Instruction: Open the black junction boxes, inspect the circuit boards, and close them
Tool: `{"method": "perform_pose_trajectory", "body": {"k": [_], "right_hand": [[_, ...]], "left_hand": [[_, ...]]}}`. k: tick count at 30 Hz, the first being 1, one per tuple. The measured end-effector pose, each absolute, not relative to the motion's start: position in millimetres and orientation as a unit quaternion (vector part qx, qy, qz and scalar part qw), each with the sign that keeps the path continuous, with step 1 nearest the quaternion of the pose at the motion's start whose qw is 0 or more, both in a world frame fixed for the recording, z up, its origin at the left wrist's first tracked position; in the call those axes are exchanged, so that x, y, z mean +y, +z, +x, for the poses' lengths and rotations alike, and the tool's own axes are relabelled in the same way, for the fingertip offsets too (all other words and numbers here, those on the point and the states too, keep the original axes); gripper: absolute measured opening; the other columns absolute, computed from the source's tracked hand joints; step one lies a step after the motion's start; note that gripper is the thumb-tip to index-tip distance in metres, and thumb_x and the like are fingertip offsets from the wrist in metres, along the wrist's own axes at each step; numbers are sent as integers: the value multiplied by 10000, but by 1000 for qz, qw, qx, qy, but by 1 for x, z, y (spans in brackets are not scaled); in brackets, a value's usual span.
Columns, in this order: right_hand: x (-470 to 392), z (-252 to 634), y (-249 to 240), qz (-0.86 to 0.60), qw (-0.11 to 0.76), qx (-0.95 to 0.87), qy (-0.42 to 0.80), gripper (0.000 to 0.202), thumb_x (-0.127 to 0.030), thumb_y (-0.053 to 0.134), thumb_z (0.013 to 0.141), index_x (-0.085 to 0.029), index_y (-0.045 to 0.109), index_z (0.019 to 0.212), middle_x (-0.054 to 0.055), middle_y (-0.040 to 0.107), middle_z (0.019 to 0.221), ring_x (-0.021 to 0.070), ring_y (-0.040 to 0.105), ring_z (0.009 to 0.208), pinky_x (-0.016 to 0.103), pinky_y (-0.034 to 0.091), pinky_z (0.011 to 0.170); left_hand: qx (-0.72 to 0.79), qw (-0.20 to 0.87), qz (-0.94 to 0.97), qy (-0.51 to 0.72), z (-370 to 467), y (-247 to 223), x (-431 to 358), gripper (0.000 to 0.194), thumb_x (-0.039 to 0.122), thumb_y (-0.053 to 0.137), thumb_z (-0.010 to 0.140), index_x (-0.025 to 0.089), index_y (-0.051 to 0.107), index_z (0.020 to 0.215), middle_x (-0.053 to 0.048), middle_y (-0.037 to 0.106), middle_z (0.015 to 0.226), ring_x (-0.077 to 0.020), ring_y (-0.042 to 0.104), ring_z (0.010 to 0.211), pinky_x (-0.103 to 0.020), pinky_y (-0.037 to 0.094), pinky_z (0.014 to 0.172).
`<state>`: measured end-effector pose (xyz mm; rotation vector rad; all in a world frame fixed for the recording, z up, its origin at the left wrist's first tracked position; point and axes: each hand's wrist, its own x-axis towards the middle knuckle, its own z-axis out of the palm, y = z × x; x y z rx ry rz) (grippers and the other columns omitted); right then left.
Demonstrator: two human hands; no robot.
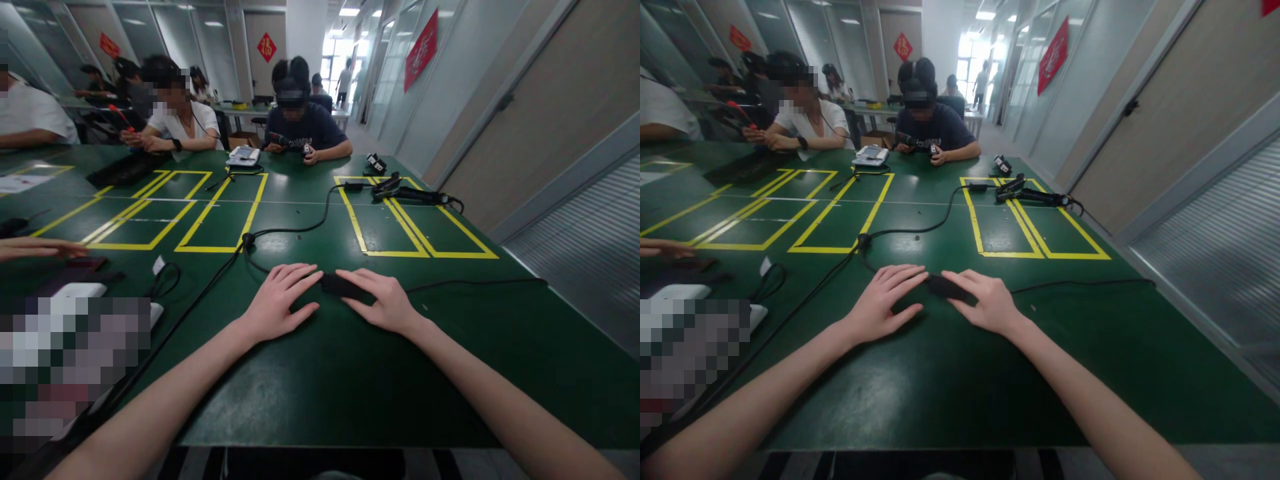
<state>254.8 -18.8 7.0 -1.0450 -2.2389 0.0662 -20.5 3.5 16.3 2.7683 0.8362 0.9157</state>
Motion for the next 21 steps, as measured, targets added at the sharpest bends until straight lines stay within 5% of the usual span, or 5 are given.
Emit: {"method": "perform_pose_trajectory", "body": {"k": [10,21], "right_hand": [[21,354,31,-593,608,-529,-8,500,-463,711,828,-184,738,1242,105,770,1164,303,732,1072,462,591,973],[39,430,-17,-758,492,-424,-52,538,-475,665,765,-139,763,1174,126,786,1031,308,732,939,432,593,866]], "left_hand": [[236,118,936,232,-21,6,5,301,296,563,1021,205,676,1285,-90,736,1242,-233,655,1195,-412,506,1049],[262,151,933,197,-21,9,5,282,282,559,1017,219,688,1259,-82,740,1236,-234,654,1188,-415,503,1047]]}}
